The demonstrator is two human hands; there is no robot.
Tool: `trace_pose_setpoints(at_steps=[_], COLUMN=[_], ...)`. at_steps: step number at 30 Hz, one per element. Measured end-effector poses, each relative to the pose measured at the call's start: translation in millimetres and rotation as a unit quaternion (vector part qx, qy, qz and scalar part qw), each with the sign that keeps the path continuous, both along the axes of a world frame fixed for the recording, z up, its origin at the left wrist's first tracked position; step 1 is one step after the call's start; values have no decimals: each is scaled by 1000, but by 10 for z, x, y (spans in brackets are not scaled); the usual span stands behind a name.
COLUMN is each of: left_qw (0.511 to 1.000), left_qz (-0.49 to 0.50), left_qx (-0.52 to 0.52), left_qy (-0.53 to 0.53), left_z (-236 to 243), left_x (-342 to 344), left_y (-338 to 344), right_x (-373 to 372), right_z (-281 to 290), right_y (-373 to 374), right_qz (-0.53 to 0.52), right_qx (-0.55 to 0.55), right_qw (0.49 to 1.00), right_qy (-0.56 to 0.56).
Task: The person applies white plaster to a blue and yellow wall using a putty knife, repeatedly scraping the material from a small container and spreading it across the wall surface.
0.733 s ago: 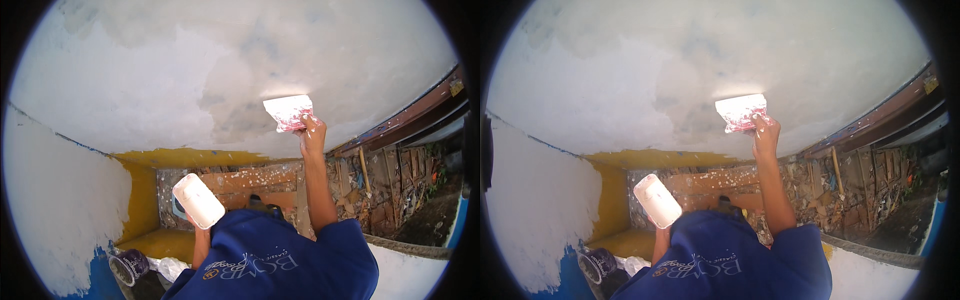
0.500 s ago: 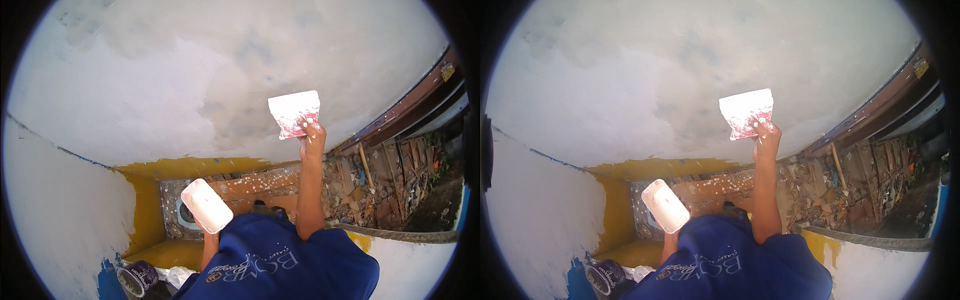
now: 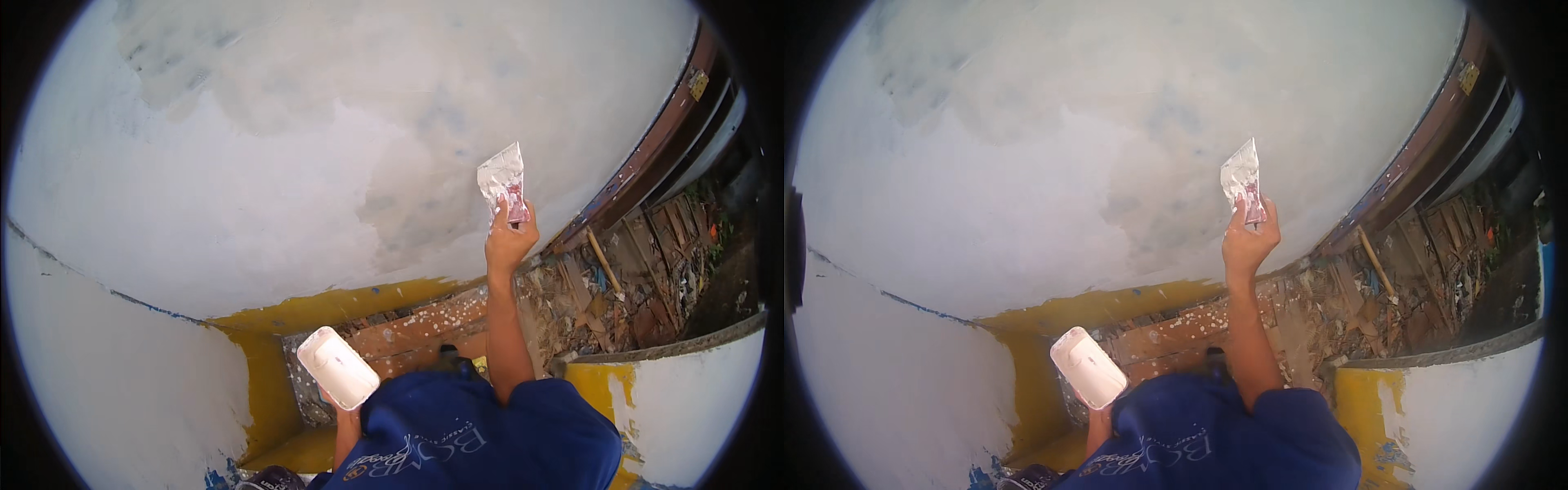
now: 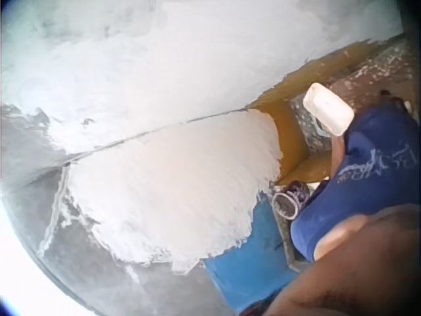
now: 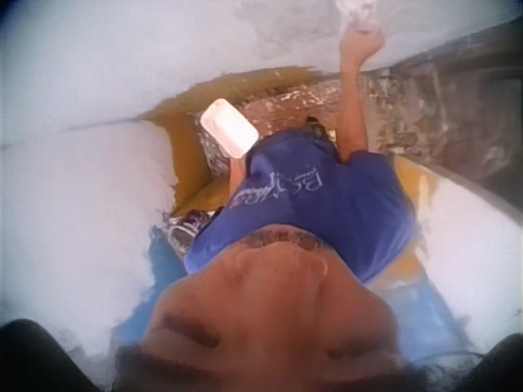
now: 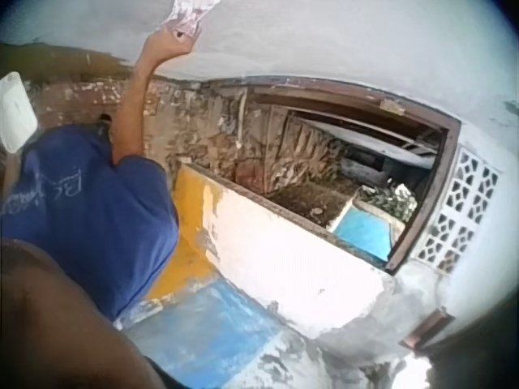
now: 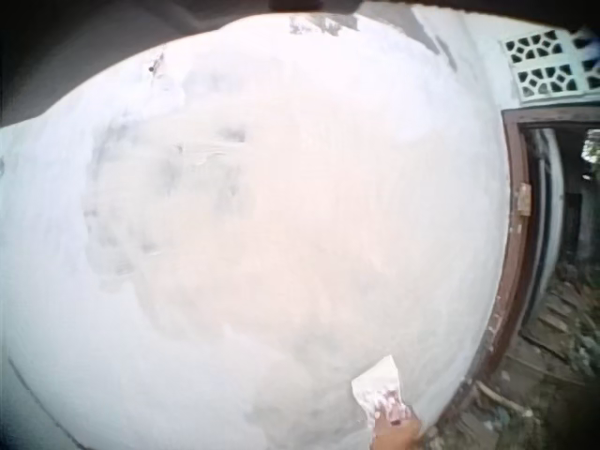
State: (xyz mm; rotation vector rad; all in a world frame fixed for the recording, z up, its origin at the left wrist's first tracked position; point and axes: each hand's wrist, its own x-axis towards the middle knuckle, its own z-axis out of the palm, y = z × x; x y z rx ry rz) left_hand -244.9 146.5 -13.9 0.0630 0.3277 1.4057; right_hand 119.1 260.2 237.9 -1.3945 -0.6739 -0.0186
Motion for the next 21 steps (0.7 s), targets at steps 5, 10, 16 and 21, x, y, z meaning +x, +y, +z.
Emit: trace_pose_setpoints(at_steps=[5,10,16,21], left_qw=[999,996,997,997], left_qz=[-35,-69,-67,-64], left_qx=[15,49,-35,-39], left_qy=[24,0,-6,23], left_z=[61,-46,-340,-175], left_x=[-191,-333,-550,-503], left_y=[114,221,280,395], right_x=[-258,-536,-602,-598], right_z=[-202,-288,-249,-322], right_y=[487,848,883,675], right_qz=[-181,-159,-103,-24], right_qx=[27,-27,-98,-176], right_qw=[941,952,962,956], right_qy=[-285,-260,-235,-232])
